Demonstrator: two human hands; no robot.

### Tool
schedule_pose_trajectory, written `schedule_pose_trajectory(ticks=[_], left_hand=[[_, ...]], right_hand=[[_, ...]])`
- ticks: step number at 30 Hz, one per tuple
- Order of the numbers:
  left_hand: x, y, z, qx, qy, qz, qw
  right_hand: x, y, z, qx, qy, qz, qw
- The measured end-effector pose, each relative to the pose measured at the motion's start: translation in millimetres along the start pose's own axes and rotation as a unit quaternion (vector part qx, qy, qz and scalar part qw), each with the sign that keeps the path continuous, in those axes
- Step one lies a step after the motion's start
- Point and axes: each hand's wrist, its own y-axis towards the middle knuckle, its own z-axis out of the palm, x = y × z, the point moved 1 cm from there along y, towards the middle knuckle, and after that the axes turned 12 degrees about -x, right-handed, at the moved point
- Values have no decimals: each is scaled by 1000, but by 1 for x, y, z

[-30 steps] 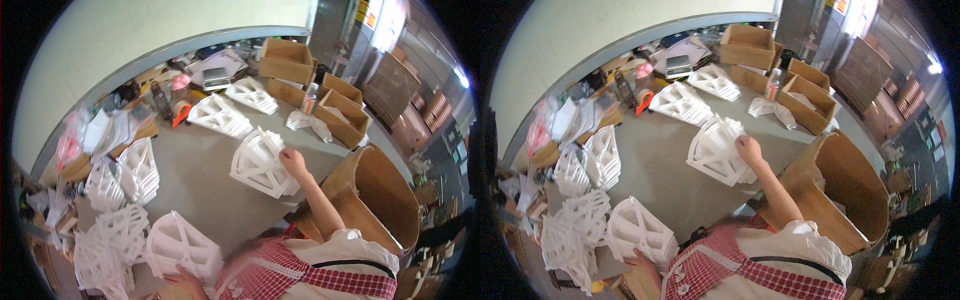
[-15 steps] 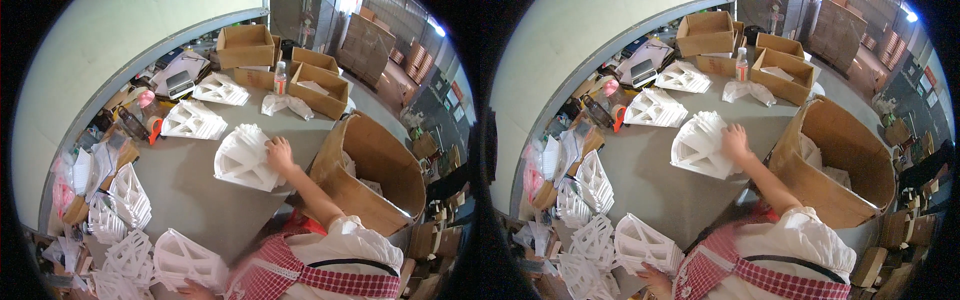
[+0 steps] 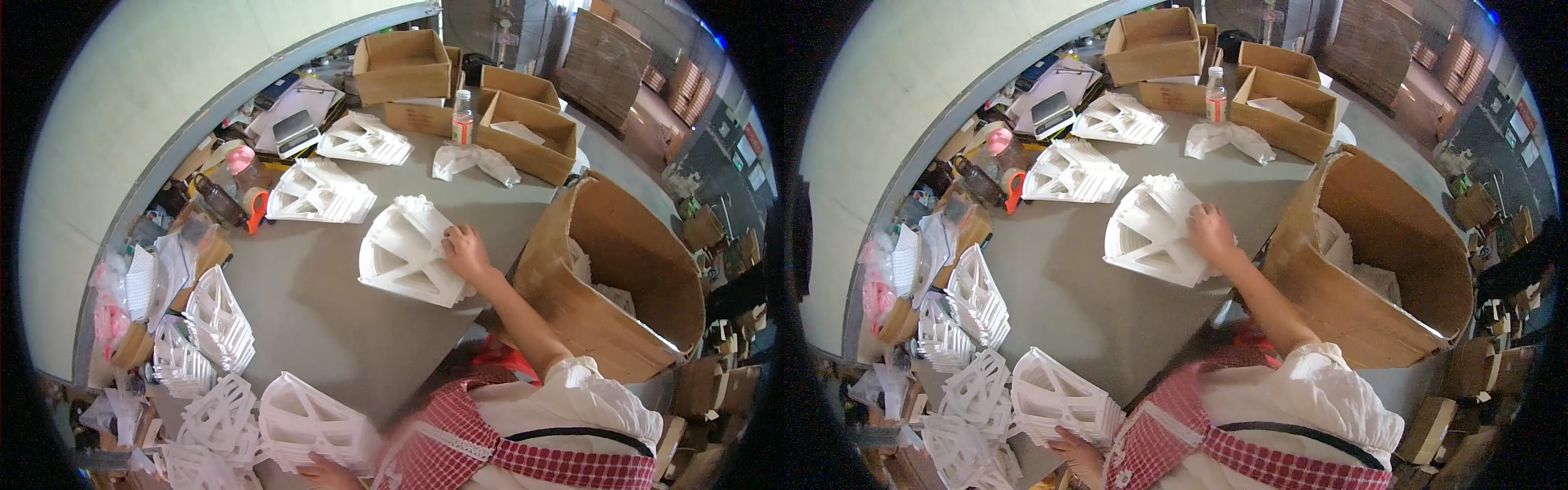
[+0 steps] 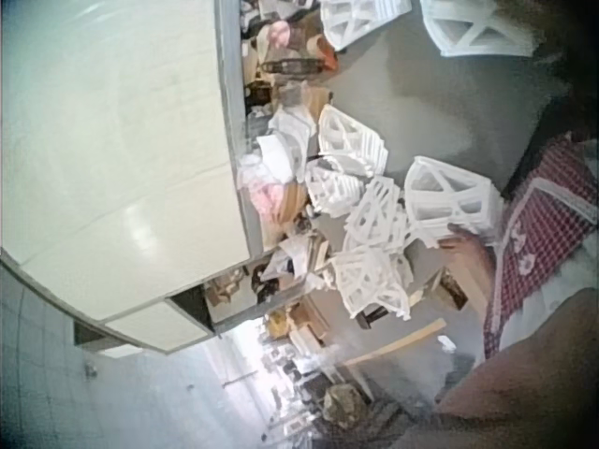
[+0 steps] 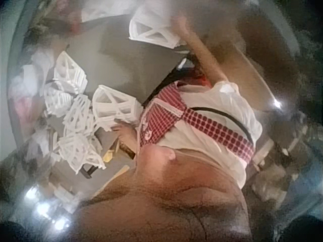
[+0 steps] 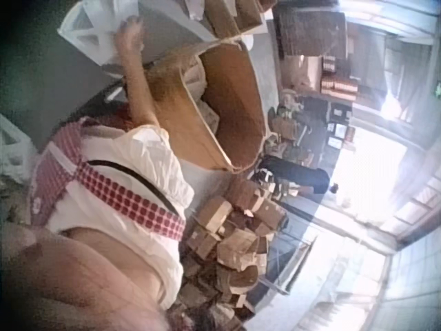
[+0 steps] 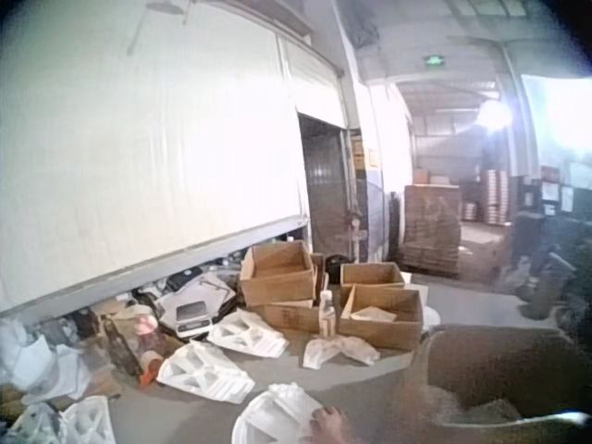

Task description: The person organizes and stacks several white plastic frame components onto a table by hand, taking them from a cardboard box and placing them into neat stacks.

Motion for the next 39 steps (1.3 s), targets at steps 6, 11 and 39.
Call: schedule_pose_trajectory(ticks=[6, 11, 39], left_hand=[[11, -1, -4, 14, 24, 31, 999], [0, 25, -28, -13, -477, -296, 828], [-77, 137, -97, 13, -307, -126, 943]], right_hand=[[8, 25, -26, 169, 100, 222, 955], [-28, 26, -9, 225, 91, 245, 939], [-112, 153, 2, 32, 74, 299, 951]])
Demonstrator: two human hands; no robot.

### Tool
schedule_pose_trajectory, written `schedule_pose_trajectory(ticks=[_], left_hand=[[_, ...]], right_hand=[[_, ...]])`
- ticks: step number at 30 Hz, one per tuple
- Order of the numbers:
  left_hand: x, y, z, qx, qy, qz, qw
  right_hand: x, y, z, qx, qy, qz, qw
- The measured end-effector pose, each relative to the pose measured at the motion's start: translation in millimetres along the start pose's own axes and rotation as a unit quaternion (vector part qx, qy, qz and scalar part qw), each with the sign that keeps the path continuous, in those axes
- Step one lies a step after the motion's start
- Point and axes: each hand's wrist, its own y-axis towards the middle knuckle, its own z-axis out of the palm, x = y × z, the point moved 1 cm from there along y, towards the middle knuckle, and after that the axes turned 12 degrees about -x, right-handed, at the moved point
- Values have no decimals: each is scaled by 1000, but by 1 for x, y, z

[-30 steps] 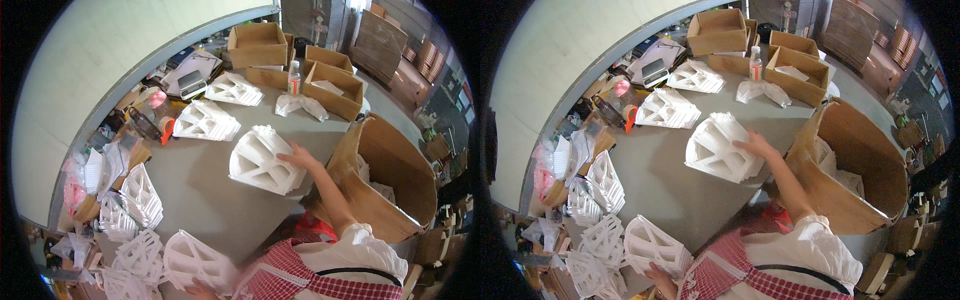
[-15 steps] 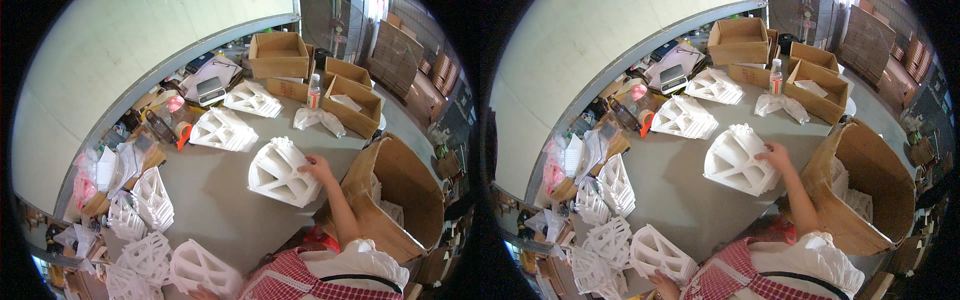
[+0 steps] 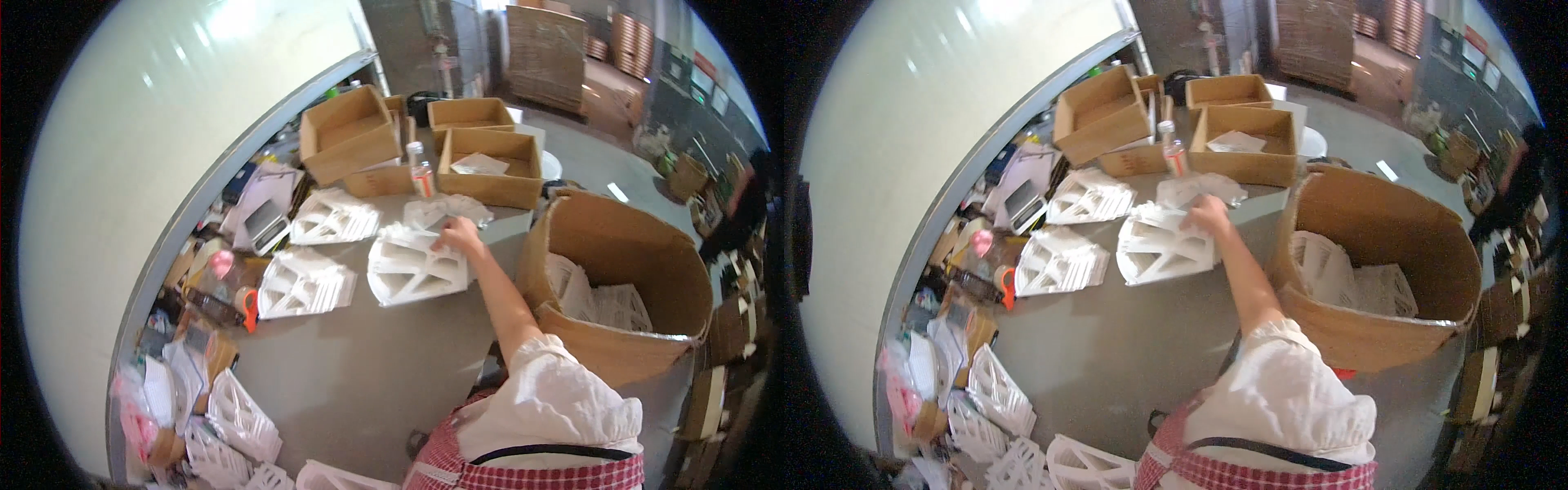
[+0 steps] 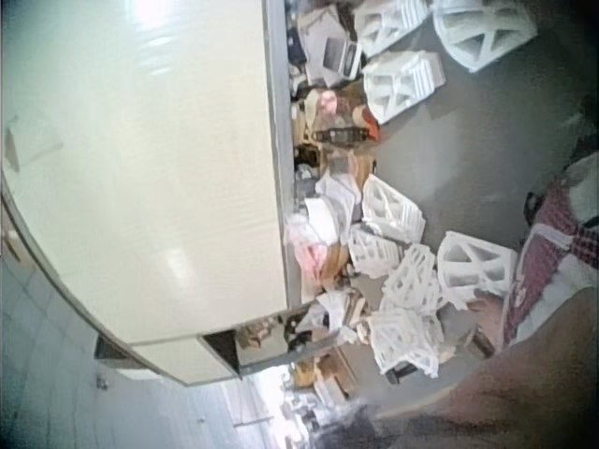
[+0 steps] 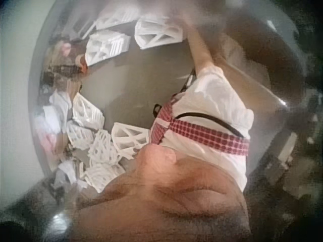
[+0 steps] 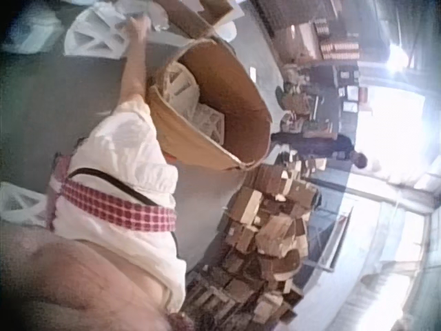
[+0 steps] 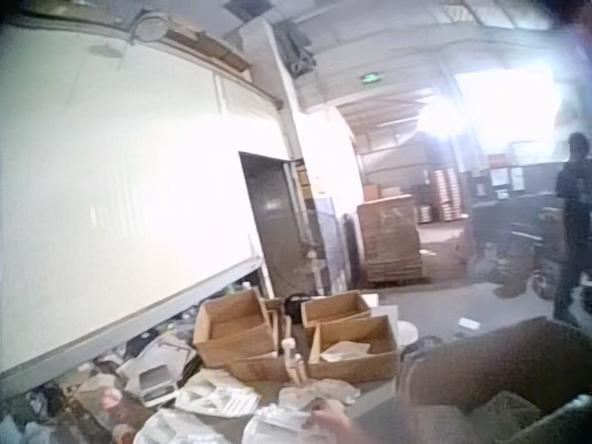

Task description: The person organizes and stacks several white plastic frame components onto a table by hand, taking them from a cardboard box and placing them into neat stacks.

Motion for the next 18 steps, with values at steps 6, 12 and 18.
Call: schedule_pose_trajectory(ticks=[6, 12, 18], left_hand=[[-22, 13, 9, 2, -42, 8, 999], [-19, 14, 7, -1, -92, -43, 995], [24, -24, -12, -10, -153, -209, 966]], right_hand=[[-9, 41, -4, 13, -23, 44, 999], [11, 55, 5, -175, -301, -130, 929], [117, -103, 72, -31, 147, -308, 939]])
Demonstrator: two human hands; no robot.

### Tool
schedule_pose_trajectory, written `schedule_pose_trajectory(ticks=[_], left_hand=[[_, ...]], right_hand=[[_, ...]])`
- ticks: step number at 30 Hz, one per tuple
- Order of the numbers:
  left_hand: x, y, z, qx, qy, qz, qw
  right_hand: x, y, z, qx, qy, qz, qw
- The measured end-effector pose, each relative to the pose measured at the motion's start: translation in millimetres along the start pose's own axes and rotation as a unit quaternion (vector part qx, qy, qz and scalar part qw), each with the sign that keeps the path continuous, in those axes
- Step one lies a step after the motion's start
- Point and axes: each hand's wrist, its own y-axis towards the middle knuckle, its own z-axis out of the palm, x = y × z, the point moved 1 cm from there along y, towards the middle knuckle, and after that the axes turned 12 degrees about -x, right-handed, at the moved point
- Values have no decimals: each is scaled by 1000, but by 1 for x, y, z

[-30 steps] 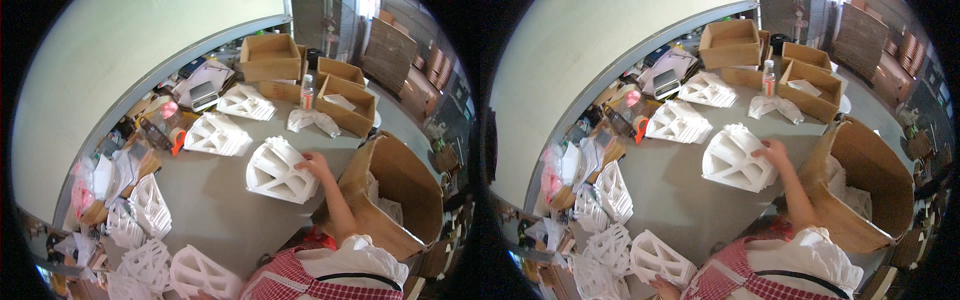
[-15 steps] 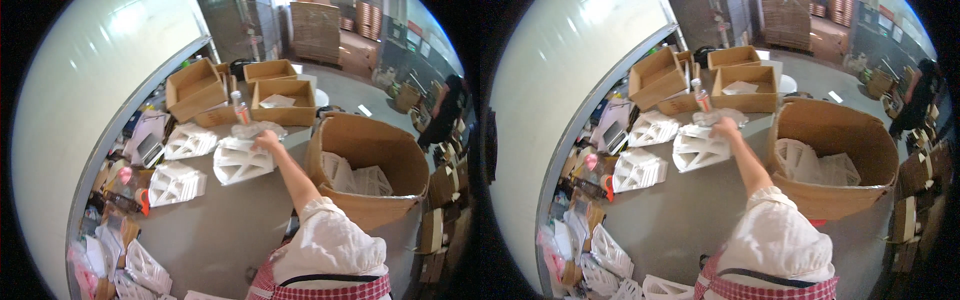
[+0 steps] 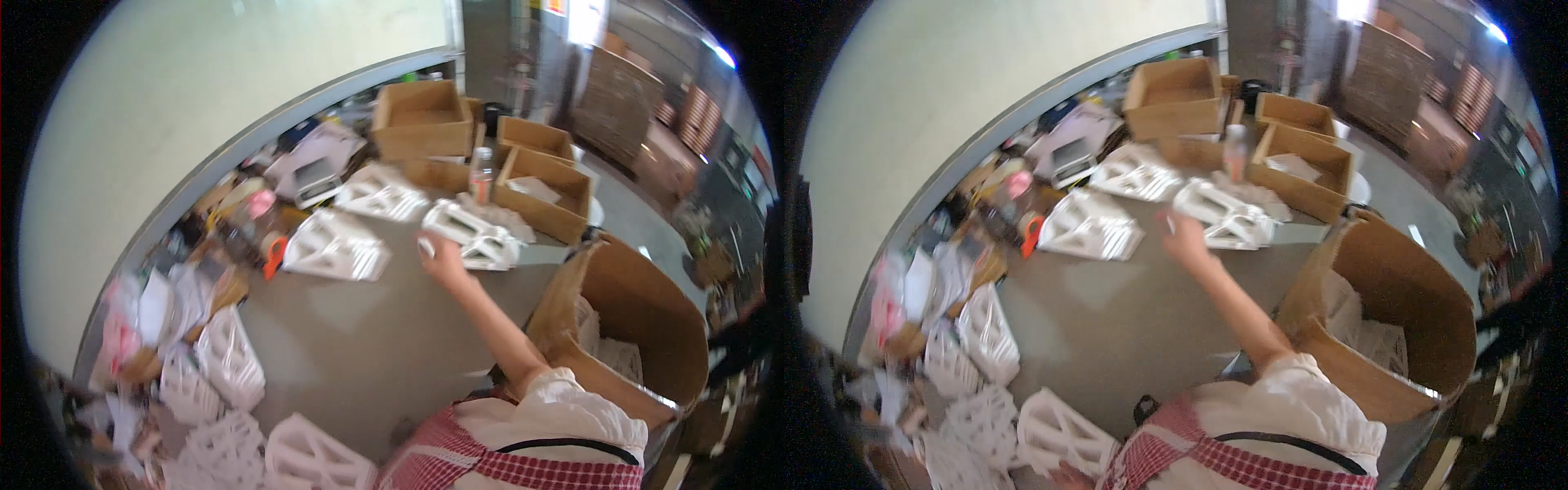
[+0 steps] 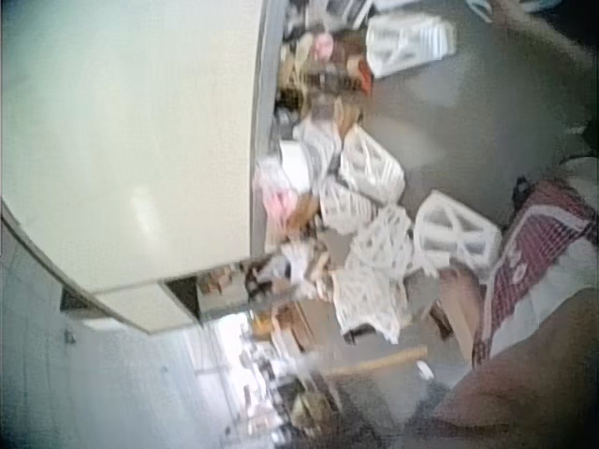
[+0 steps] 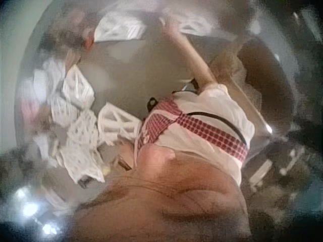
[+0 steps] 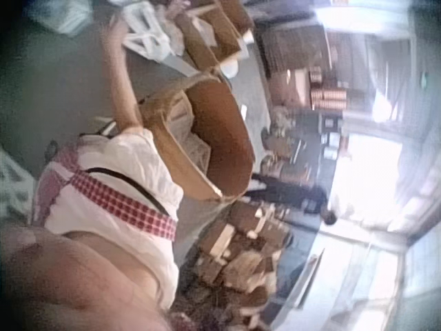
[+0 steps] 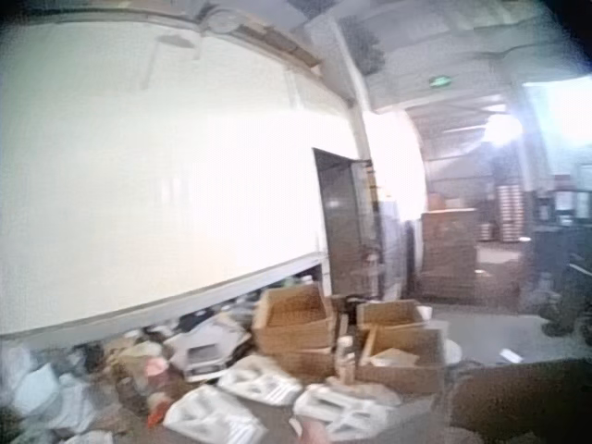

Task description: The person organizes and stacks several white plastic frame components onto a table by hand, taking them from a cardboard box and placing them into neat stacks.

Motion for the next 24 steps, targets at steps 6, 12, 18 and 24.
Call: schedule_pose_trajectory(ticks=[6, 12, 18, 24], left_hand=[[12, -20, -14, 1, -1, -96, 995], [-4, -22, -18, -45, -45, -93, 994], [7, -22, -1, -61, -73, -106, 990], [17, -22, -2, -103, -107, -71, 986]], right_hand=[[89, -213, 76, 436, 185, -137, 870], [167, -249, 65, 605, 126, 13, 786], [179, -239, 53, 611, 68, 133, 778], [175, -243, 58, 606, 59, 60, 791]])
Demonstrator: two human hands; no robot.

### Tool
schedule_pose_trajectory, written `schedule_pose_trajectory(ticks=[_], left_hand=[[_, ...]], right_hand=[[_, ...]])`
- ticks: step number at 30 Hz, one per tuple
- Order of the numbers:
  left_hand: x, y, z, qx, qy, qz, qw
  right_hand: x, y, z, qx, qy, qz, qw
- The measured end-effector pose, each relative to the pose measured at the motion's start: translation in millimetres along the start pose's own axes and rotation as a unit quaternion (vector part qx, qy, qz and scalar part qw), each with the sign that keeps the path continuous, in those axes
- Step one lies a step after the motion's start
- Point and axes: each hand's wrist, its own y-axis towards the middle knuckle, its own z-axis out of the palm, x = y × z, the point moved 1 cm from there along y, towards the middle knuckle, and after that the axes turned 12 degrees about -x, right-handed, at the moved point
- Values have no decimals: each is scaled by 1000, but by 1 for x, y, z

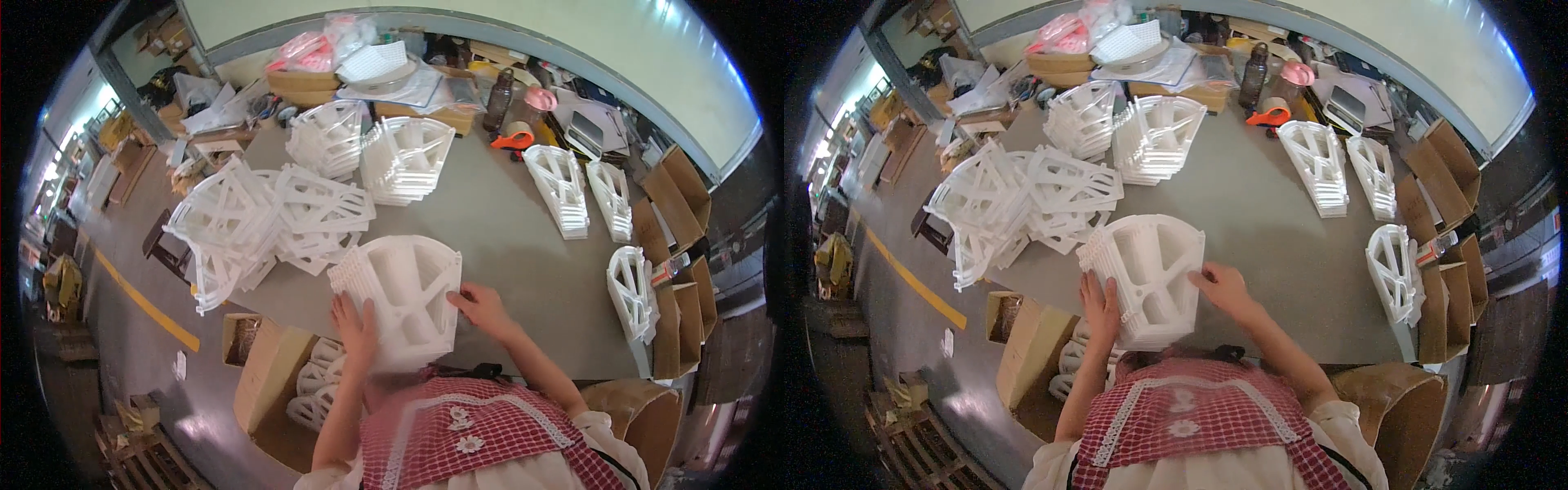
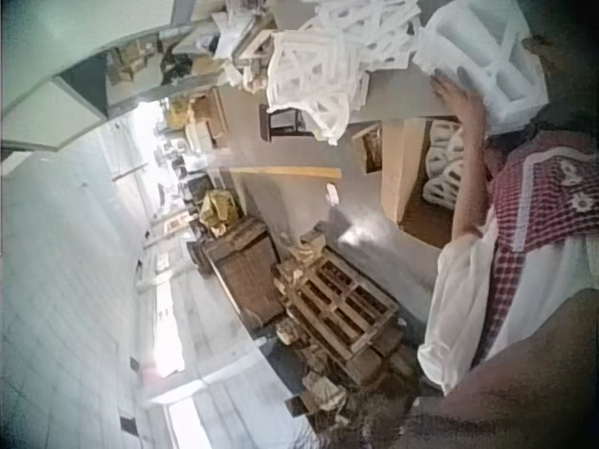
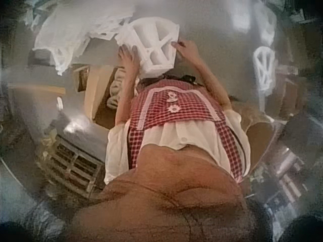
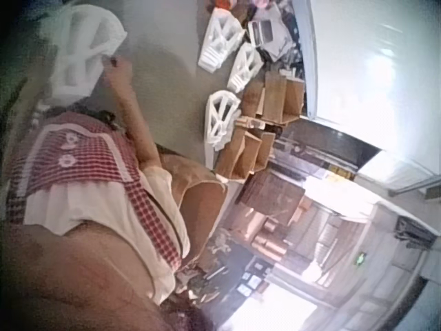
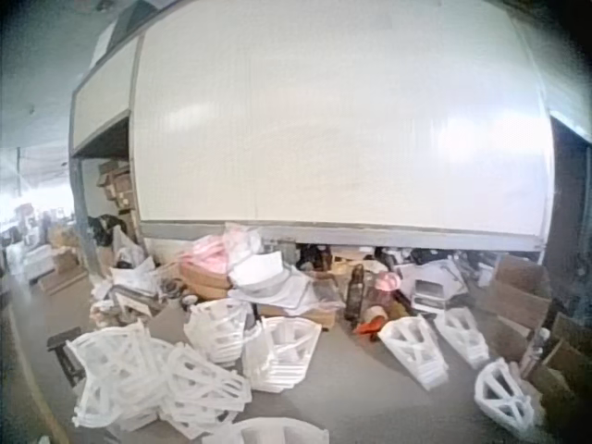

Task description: The person organizes and stacks several white plastic frame components onto a table by hand, taking them from a cardboard box and placing them into neat stacks.

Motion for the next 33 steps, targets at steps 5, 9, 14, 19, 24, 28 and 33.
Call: schedule_pose_trajectory(ticks=[5, 9, 14, 19, 24, 28, 33], left_hand=[[-5, -1, -1, -3, -48, -25, 999], [1, 2, -4, 17, -66, -16, 998], [-3, -8, -18, 54, -118, -50, 990], [-10, -14, -31, 78, 30, -55, 995], [-13, -17, -46, 123, 76, -109, 984], [-19, -19, -64, 166, 68, -195, 964], [-12, -24, -67, 173, 61, -209, 961]], right_hand=[[6, -7, -2, 62, 21, 16, 998], [3, -7, -6, 141, 28, 71, 987], [-9, -29, 10, 143, 181, 157, 960], [-16, -52, 40, 161, 316, 172, 919], [-22, -70, 48, 205, 378, 249, 868], [-56, -74, 66, 231, 367, 290, 853], [-42, -71, 62, 196, 332, 250, 888]])
